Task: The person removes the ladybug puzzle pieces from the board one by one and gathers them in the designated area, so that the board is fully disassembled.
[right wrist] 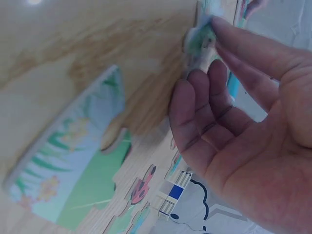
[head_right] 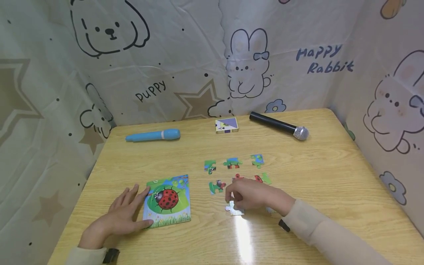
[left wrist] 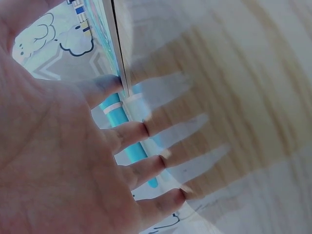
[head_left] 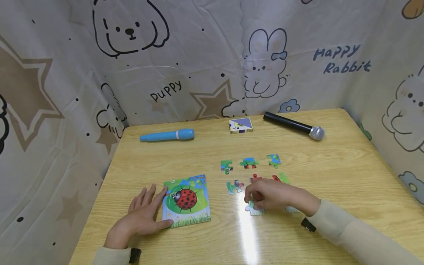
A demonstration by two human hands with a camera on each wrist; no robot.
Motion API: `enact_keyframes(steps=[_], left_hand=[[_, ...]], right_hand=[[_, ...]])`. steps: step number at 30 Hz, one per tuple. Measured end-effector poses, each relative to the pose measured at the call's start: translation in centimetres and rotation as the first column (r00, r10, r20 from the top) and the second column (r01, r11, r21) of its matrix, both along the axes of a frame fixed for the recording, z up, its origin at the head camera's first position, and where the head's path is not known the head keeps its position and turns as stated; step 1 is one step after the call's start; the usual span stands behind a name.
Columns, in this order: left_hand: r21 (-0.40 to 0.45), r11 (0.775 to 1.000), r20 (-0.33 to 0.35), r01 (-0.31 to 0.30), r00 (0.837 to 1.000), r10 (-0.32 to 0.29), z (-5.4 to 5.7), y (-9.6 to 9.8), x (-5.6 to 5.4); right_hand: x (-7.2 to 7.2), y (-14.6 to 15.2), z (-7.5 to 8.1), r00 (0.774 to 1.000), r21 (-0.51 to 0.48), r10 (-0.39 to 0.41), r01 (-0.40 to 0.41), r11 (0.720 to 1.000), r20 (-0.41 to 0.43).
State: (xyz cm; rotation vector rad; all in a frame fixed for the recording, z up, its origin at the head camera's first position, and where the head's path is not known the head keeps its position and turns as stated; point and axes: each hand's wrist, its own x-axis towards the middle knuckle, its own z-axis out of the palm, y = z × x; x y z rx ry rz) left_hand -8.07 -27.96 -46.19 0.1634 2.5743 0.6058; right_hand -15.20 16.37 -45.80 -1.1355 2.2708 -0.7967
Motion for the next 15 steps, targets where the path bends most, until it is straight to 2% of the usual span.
enact_keyframes(steps=[4,15], left_hand=[[0.002,1.000,0.001,-0.004,1.000,0.004,0.2,0.0,0.0],[-0.012,1.000,-0.072,-0.002,0.997,0.001,-1.1,-0.4,0.2]], right_hand=[[0.2,0.0,0.0,0.999,0.011,-0.036,0.036,0.999,0.022],[0.4,0.2,0.2,0.997,0.048,-0.072,0.072,0.996,-0.011]])
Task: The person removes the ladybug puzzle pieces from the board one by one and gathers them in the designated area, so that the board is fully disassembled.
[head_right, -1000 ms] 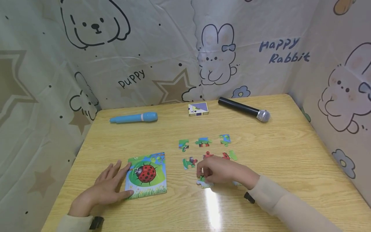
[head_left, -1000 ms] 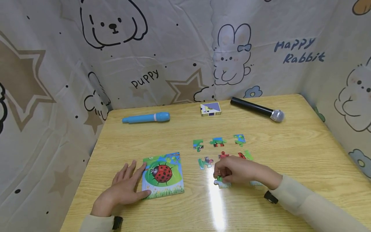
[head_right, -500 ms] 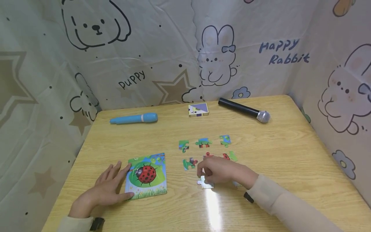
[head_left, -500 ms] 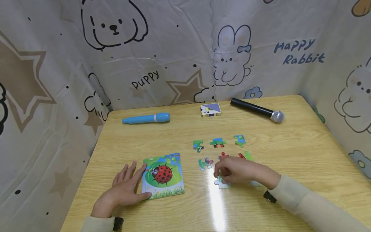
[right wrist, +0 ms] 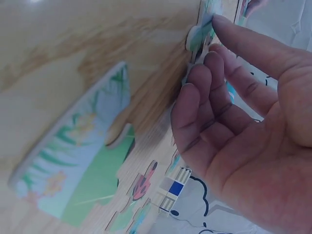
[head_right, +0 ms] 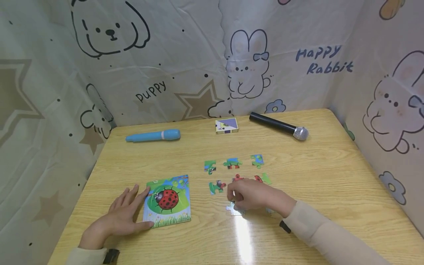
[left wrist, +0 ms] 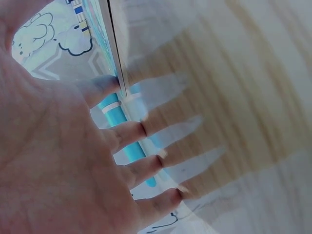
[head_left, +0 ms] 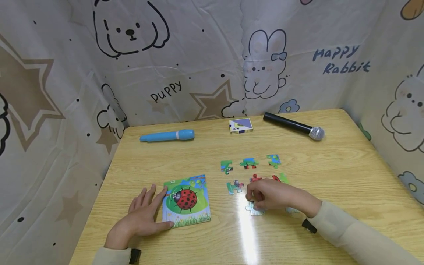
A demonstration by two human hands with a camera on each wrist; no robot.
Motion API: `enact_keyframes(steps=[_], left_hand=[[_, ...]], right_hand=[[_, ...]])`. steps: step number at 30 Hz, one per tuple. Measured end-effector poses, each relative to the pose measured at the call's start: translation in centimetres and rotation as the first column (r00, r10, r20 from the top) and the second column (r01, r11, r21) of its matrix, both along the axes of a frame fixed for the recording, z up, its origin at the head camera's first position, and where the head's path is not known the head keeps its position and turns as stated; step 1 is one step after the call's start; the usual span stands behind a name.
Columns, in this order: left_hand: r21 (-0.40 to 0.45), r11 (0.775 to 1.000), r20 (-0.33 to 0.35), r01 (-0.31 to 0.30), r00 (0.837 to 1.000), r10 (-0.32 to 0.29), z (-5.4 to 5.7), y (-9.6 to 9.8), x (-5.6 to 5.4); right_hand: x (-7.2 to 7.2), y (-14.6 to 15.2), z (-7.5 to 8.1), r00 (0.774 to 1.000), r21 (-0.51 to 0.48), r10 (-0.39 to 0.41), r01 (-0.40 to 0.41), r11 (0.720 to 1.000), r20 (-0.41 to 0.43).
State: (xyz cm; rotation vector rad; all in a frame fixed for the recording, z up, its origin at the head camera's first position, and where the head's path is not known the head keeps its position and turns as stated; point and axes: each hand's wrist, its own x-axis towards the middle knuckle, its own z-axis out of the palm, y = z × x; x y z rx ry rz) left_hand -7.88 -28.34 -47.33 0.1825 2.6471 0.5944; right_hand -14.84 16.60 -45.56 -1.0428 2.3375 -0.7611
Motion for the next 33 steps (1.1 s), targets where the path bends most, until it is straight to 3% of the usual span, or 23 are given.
enact_keyframes(steps=[5,12,20,26,33], left_hand=[[-0.001,1.000,0.017,0.001,1.000,-0.001,0.0,0.0,-0.1],[-0.010,1.000,0.025,-0.012,1.000,0.012,0.2,0.0,-0.2],[-0.008,1.000,0.054,-0.006,0.999,0.007,0.8,0.3,-0.1],[-0.003,1.000,0.028,-0.017,0.999,0.017,0.1,0.1,0.0],[0.012,1.000,0.019,-0.015,1.000,0.015,0.3,0.3,0.0]], right_hand=[[-0.1,-0.3,0.0,0.993,0.013,-0.026,0.027,1.000,-0.116],[-1.0,-2.5,0.2,0.983,-0.028,-0.035,0.030,0.999,-0.178],[-1.8,-6.4,0.3,0.962,-0.031,0.052,-0.062,0.998,-0.267],[-1.3,-9.2,0.5,0.961,0.046,0.086,-0.077,0.996,-0.261],[-0.7,-12.1,0.0,0.932,0.096,0.194,-0.173,0.980,-0.306]])
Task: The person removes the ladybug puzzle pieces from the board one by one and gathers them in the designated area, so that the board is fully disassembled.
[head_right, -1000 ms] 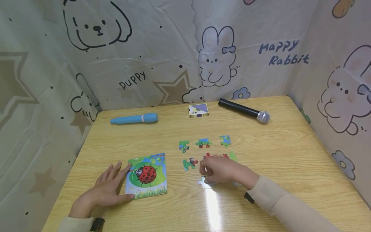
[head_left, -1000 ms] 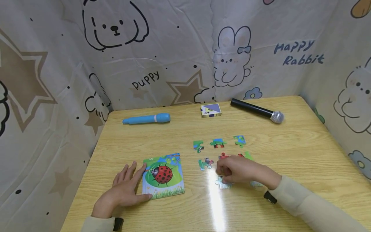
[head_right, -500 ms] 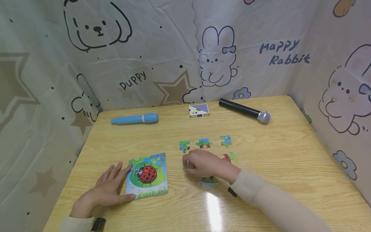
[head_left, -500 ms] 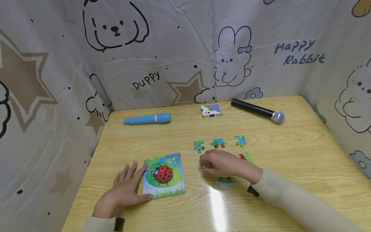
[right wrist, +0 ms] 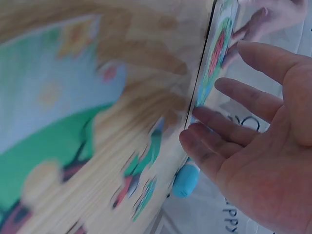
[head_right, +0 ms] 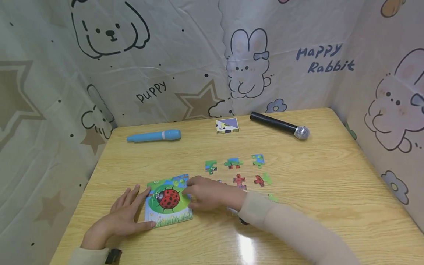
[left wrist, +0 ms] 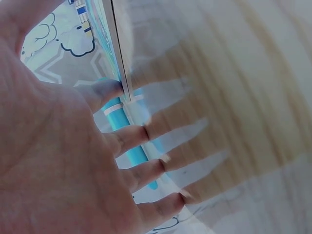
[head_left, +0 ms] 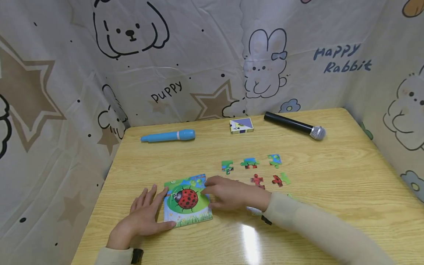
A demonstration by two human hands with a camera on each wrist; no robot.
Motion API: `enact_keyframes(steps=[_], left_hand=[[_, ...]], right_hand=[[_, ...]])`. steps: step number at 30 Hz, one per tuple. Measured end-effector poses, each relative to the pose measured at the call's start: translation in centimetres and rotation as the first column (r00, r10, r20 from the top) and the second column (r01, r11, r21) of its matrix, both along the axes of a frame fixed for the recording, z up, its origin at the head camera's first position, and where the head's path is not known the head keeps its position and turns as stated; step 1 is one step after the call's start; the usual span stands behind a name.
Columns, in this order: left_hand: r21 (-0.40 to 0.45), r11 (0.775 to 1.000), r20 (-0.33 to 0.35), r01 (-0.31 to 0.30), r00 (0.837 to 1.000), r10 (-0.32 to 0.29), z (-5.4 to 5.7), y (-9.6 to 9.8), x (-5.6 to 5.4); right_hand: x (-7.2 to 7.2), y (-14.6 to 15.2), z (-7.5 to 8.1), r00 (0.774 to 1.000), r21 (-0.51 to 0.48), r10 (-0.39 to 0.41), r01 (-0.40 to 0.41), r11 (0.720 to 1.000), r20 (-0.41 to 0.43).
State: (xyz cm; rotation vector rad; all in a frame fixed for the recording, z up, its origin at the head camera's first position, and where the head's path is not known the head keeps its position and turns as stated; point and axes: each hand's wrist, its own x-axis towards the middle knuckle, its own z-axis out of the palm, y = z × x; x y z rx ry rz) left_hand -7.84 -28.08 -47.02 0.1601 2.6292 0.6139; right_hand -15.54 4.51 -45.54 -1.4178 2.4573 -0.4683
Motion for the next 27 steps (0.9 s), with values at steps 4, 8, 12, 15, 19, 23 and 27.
enact_keyframes(steps=[4,8,12,15,19,23,27], left_hand=[[-0.008,1.000,0.036,0.003,0.999,-0.003,0.5,0.3,-0.1],[-0.015,1.000,0.054,0.008,0.998,-0.007,1.3,0.5,-0.1],[-0.026,1.000,0.051,0.015,0.999,-0.014,1.6,0.6,0.0],[-0.027,1.000,0.054,0.016,0.998,-0.014,1.5,0.6,0.1],[-0.027,0.999,0.055,0.017,0.998,-0.016,1.3,0.5,0.1],[-0.013,1.000,0.048,0.020,0.999,-0.019,1.2,0.4,0.0],[-0.004,0.999,0.047,0.032,0.998,-0.032,1.1,0.4,0.0]], right_hand=[[0.2,-1.4,-0.1,1.000,0.059,0.017,-0.016,0.998,-0.017],[0.5,-3.1,0.1,0.999,0.107,0.032,-0.027,0.994,-0.042],[0.9,-4.9,0.0,0.995,0.127,0.051,-0.040,0.991,-0.084],[1.2,-6.3,0.0,0.993,0.122,0.076,-0.064,0.991,-0.092],[1.8,-7.8,0.1,0.992,0.135,0.104,-0.094,0.986,-0.073],[2.1,-9.1,0.2,0.996,0.159,0.078,-0.070,0.985,-0.043],[2.3,-10.2,0.1,0.999,0.131,0.030,-0.028,0.991,-0.015]])
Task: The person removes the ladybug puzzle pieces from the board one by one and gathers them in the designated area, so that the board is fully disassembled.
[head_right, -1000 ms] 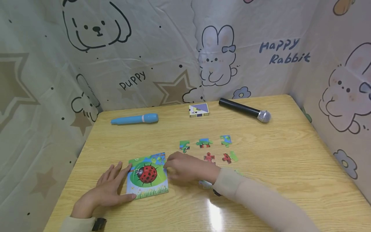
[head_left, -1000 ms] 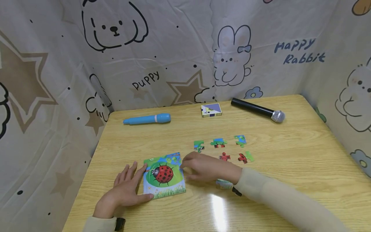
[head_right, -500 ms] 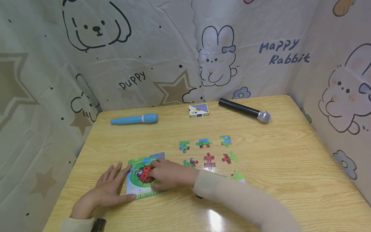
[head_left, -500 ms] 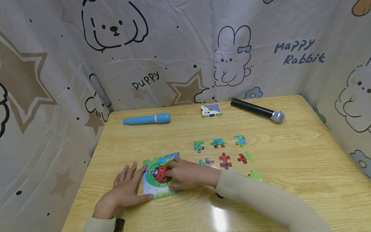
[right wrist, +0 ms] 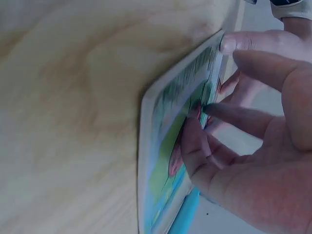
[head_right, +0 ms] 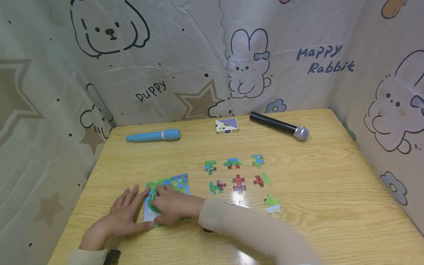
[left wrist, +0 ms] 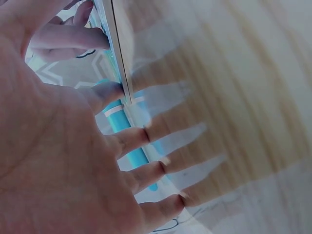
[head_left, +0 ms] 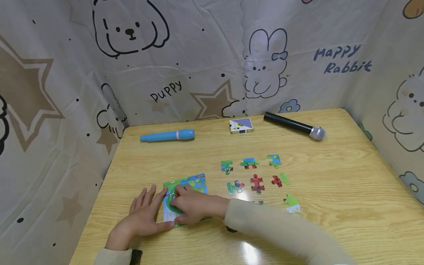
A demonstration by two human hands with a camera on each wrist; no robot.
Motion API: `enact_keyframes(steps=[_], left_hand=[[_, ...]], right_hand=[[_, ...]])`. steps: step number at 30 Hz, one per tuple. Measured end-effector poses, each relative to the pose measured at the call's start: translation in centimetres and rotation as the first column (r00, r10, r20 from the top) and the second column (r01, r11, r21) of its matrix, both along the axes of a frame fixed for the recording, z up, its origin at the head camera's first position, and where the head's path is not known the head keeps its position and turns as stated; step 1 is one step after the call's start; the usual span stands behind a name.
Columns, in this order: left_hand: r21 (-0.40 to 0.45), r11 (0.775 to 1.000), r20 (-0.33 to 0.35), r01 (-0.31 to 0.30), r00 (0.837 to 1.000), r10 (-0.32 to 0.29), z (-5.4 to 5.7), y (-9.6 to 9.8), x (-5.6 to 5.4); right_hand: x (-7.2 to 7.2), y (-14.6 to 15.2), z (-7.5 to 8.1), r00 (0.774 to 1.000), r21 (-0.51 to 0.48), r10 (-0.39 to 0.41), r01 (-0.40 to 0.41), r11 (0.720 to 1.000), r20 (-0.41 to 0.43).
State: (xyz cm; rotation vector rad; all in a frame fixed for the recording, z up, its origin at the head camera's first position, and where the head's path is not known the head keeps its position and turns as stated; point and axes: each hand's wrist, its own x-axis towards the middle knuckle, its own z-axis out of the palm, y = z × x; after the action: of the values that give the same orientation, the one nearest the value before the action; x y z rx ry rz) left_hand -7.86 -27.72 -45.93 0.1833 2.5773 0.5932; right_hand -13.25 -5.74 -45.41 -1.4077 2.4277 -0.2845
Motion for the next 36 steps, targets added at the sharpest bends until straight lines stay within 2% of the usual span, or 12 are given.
enact_keyframes(steps=[7,14,20,23,29,36], left_hand=[[-0.005,1.000,0.007,0.005,1.000,-0.005,-0.1,-0.1,-0.1],[-0.013,1.000,0.016,-0.006,1.000,0.006,-0.1,0.0,-0.1],[-0.018,1.000,0.016,-0.004,1.000,0.004,-0.2,0.0,-0.1],[-0.017,1.000,0.014,0.000,1.000,0.000,-0.1,0.0,-0.1],[-0.008,1.000,0.013,-0.001,1.000,0.002,0.0,0.0,0.0],[0.000,1.000,0.003,-0.009,1.000,0.009,-0.2,-0.1,-0.1]], right_hand=[[0.8,-1.5,-0.4,0.988,-0.080,-0.087,0.098,0.992,0.128],[1.0,-1.9,-0.3,0.979,-0.075,-0.157,0.167,0.983,0.131],[0.8,-1.9,-0.5,0.961,-0.076,-0.197,0.214,0.974,0.192],[0.6,-1.8,-0.7,0.960,-0.085,-0.197,0.217,0.973,0.197],[0.4,-1.6,-0.8,0.972,-0.102,-0.170,0.188,0.977,0.159],[0.3,-1.0,-0.5,0.967,-0.133,-0.160,0.189,0.973,0.199]])
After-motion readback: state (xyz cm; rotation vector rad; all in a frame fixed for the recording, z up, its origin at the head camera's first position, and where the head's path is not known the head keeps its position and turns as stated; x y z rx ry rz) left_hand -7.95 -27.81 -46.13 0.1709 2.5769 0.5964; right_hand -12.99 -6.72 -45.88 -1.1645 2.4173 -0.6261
